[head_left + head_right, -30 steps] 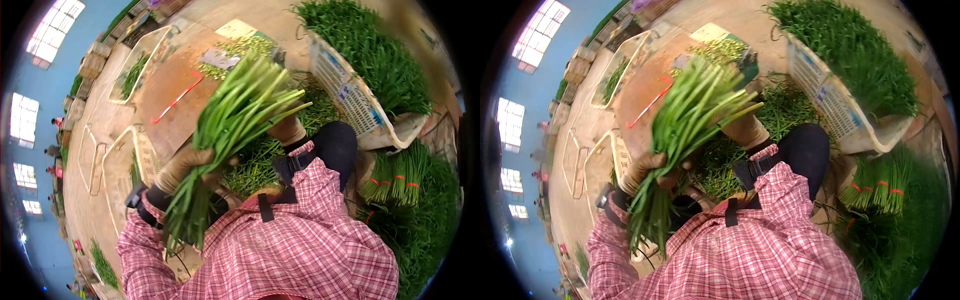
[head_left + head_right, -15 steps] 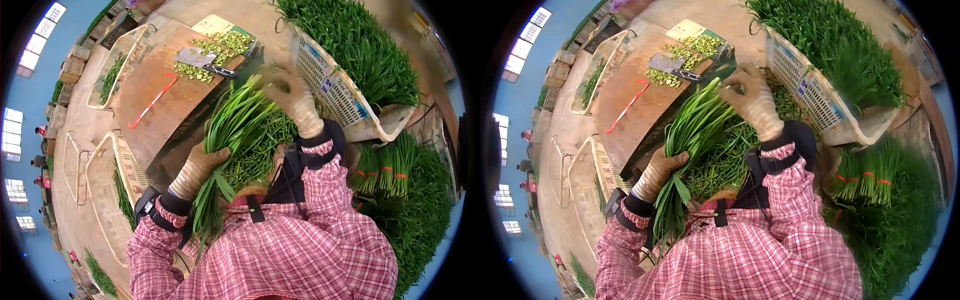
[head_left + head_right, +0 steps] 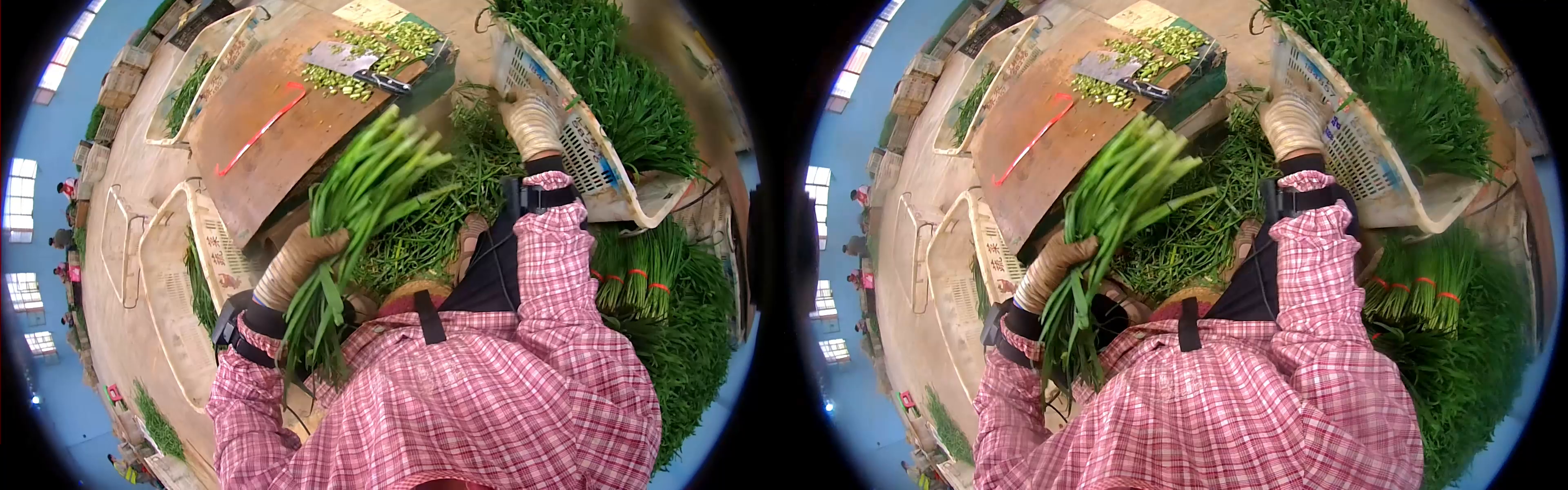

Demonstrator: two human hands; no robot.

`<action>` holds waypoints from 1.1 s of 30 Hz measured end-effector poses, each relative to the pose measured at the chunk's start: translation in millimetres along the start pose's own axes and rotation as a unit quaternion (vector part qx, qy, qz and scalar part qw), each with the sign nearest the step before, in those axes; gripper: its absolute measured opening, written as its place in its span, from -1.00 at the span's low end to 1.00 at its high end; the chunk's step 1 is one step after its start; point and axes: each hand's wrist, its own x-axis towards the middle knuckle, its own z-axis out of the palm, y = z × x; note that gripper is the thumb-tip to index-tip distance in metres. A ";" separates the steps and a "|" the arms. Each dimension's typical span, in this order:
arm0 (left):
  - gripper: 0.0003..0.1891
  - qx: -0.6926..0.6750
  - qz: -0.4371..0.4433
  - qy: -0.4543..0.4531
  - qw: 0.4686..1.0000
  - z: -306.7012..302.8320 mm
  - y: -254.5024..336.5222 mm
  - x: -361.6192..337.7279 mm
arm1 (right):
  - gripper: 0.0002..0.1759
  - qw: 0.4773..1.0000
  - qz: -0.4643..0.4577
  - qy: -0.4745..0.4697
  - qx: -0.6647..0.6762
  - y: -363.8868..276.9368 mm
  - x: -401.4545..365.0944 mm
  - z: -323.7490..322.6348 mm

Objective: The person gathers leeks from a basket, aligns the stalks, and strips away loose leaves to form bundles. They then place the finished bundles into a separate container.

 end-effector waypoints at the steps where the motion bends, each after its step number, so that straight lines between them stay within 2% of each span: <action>1: -0.58 -0.023 -0.002 0.000 1.000 -1.1 4.7 -4.3 | -0.49 0.997 -0.040 0.022 -0.063 1.8 -8.8 -3.1; 2: -0.60 -0.027 0.028 0.027 0.999 -1.6 2.4 -2.8 | -0.36 0.988 -0.080 0.047 -0.125 2.3 -18.4 -5.4; 3: -0.60 -0.025 0.032 0.029 0.999 -1.9 6.4 -2.5 | -0.17 0.995 -0.045 -0.062 -0.065 -3.9 -26.5 -10.2; 4: -0.60 -0.022 0.042 0.035 0.998 -0.7 11.8 -2.9 | -0.07 0.989 -0.023 -0.148 0.009 -13.4 -43.9 -12.5; 5: -0.60 -0.019 0.052 0.039 0.998 1.7 15.8 -3.4 | 0.04 0.969 -0.001 -0.232 0.082 -31.7 -64.0 -17.7; 6: -0.60 -0.035 0.064 0.045 0.996 6.1 17.4 -2.3 | 0.16 0.941 -0.031 -0.314 0.127 -31.8 -77.1 -0.2; 7: -0.60 -0.033 0.068 0.042 0.996 13.2 19.3 -0.8 | 0.29 0.897 -0.028 -0.358 0.256 -42.2 -90.9 15.7; 8: -0.60 -0.044 0.070 0.021 0.996 21.4 21.3 0.4 | 0.39 0.770 -0.018 -0.383 0.510 -44.4 -102.5 33.5; 9: -0.59 -0.056 0.067 -0.002 0.996 25.8 19.5 1.2 | 0.30 0.628 0.064 -0.372 0.681 -56.4 -109.9 46.2; 11: -0.56 -0.054 0.050 -0.040 0.996 35.2 15.4 3.8 | 0.19 0.535 -0.004 -0.293 0.792 -72.8 -99.6 53.0; 12: -0.54 -0.040 0.030 -0.061 0.997 39.4 15.8 5.0 | 0.12 0.495 0.010 -0.327 0.805 -67.8 -91.5 59.4; 14: -0.52 -0.023 0.010 -0.075 0.997 46.4 3.6 11.2 | 0.15 0.648 -0.029 -0.236 0.724 -64.8 -93.4 43.2; 15: -0.52 -0.014 -0.026 -0.066 0.997 45.2 2.8 10.3 | 0.16 0.531 0.035 -0.242 0.811 -74.2 -90.4 33.7; 17: -0.53 0.059 0.086 -0.031 0.994 51.0 -14.2 24.7 | 0.14 0.540 0.103 -0.168 0.819 -71.9 -87.8 39.2; 19: -0.55 0.061 0.085 -0.033 0.994 54.4 -14.9 23.4 | 0.11 0.483 0.128 -0.210 0.840 -59.3 -80.5 56.7; 21: -0.56 -0.034 -0.012 -0.061 0.997 60.9 -7.2 17.8 | 0.11 0.476 0.121 -0.222 0.842 -54.1 -77.1 66.4; 23: -0.58 -0.170 -0.116 -0.070 0.976 52.7 -5.3 16.8 | 0.05 0.422 0.105 -0.237 0.869 -50.8 -73.8 69.1; 24: -0.59 -0.226 -0.135 -0.097 0.960 48.5 -5.8 17.8 | 0.11 0.391 0.073 -0.273 0.876 -48.3 -70.2 74.6; 25: -0.60 -0.282 -0.151 -0.122 0.940 45.5 -7.5 20.1 | 0.18 0.384 0.102 -0.222 0.890 -48.8 -70.4 79.7; 27: -0.61 -0.323 -0.137 -0.133 0.927 46.9 -9.4 24.9 | 0.22 0.356 0.114 -0.207 0.904 -44.9 -72.4 89.1; 29: -0.62 -0.364 -0.120 -0.144 0.912 44.7 -13.6 30.0 | 0.25 0.389 0.068 -0.213 0.894 -43.4 -71.3 90.0; 31: -0.63 -0.317 -0.112 -0.120 0.934 38.6 -16.9 36.3 | 0.19 0.291 0.050 -0.231 0.927 -46.4 -75.4 82.9; 32: -0.64 -0.278 -0.094 -0.102 0.951 41.2 -16.0 32.1 | 0.19 0.291 0.051 -0.231 0.927 -43.1 -70.6 87.5; 33: -0.64 -0.279 -0.093 -0.102 0.950 40.0 -13.9 32.4 | 0.10 0.099 0.146 -0.304 0.936 -34.9 -56.9 98.4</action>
